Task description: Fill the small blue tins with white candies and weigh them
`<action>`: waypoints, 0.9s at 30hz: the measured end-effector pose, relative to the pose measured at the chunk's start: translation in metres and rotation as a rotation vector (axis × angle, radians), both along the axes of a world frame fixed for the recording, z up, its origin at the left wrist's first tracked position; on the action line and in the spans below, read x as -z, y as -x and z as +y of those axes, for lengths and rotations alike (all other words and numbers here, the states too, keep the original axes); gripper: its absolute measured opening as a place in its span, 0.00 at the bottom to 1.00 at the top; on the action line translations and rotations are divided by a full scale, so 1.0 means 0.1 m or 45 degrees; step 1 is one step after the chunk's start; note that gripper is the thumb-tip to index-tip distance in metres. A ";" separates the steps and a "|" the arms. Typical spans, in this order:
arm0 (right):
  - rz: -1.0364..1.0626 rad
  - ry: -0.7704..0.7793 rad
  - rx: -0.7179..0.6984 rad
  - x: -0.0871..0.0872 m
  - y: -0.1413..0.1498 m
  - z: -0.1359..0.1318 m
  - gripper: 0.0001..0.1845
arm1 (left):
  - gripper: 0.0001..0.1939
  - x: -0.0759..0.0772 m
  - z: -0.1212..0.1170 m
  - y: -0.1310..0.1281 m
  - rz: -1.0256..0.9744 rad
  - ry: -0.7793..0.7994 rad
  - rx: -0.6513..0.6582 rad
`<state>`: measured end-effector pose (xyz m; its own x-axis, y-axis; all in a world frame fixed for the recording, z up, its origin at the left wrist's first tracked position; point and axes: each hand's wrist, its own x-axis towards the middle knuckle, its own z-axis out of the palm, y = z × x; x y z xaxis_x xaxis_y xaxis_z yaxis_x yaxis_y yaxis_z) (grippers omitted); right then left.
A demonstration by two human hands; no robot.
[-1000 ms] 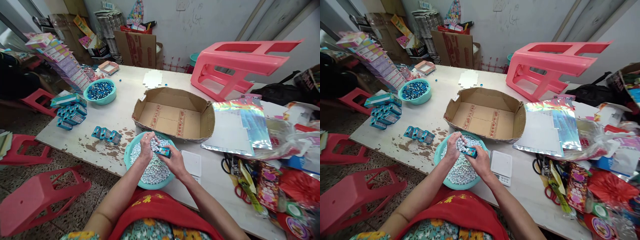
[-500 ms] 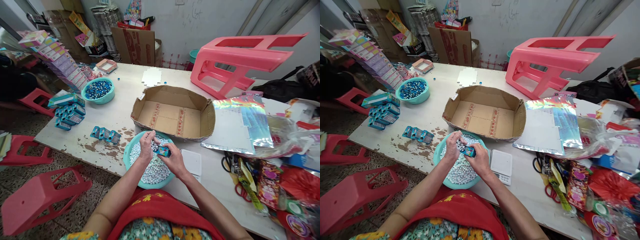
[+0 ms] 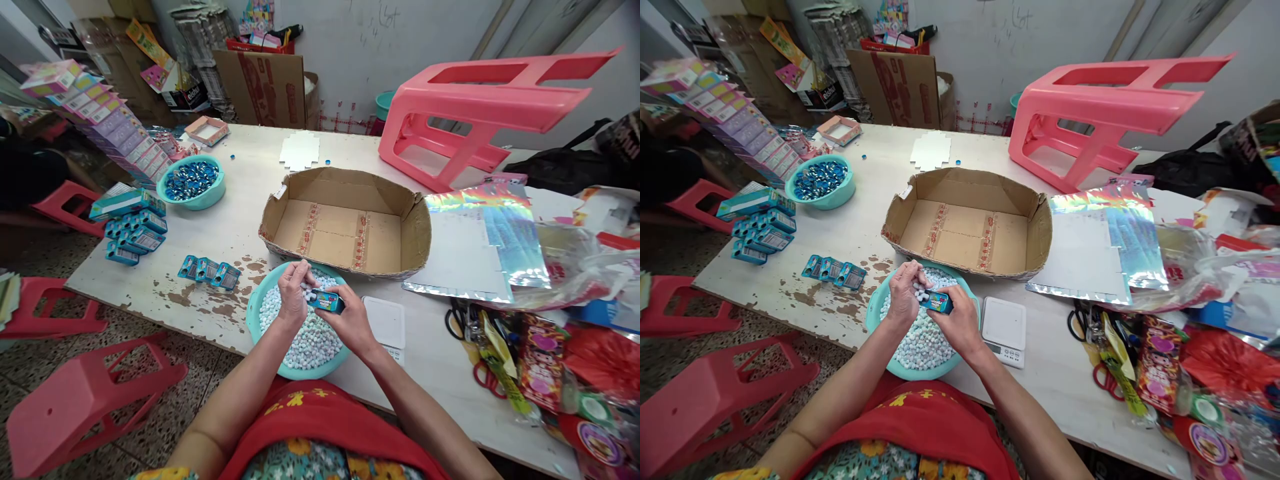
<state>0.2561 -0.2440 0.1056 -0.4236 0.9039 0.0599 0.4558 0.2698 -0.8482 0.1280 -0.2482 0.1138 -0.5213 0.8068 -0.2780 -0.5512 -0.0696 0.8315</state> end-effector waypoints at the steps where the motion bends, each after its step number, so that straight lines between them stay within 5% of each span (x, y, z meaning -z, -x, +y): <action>1: 0.012 0.012 0.008 0.00 0.00 -0.01 0.14 | 0.12 0.00 0.00 0.00 0.001 -0.004 0.016; 10: 0.095 0.117 0.052 0.12 0.08 -0.04 0.14 | 0.12 0.02 0.00 -0.02 0.020 -0.019 0.167; 13: 0.117 0.164 0.041 0.09 0.04 -0.05 0.15 | 0.14 0.06 0.00 0.08 0.208 0.031 0.197; 16: 0.170 0.226 0.055 0.03 -0.13 -0.09 0.17 | 0.19 0.29 0.00 0.30 0.721 0.276 0.203; 20: 0.266 0.270 0.126 -0.02 -0.38 -0.15 0.20 | 0.18 0.84 -0.01 0.50 1.066 0.505 0.304; 23: 0.238 0.277 0.148 -0.01 -0.48 -0.19 0.20 | 0.20 1.18 -0.05 0.37 1.207 0.584 0.403; 27: 0.226 0.261 0.175 0.03 -0.50 -0.22 0.20 | 0.19 1.36 -0.13 0.09 1.259 0.622 0.546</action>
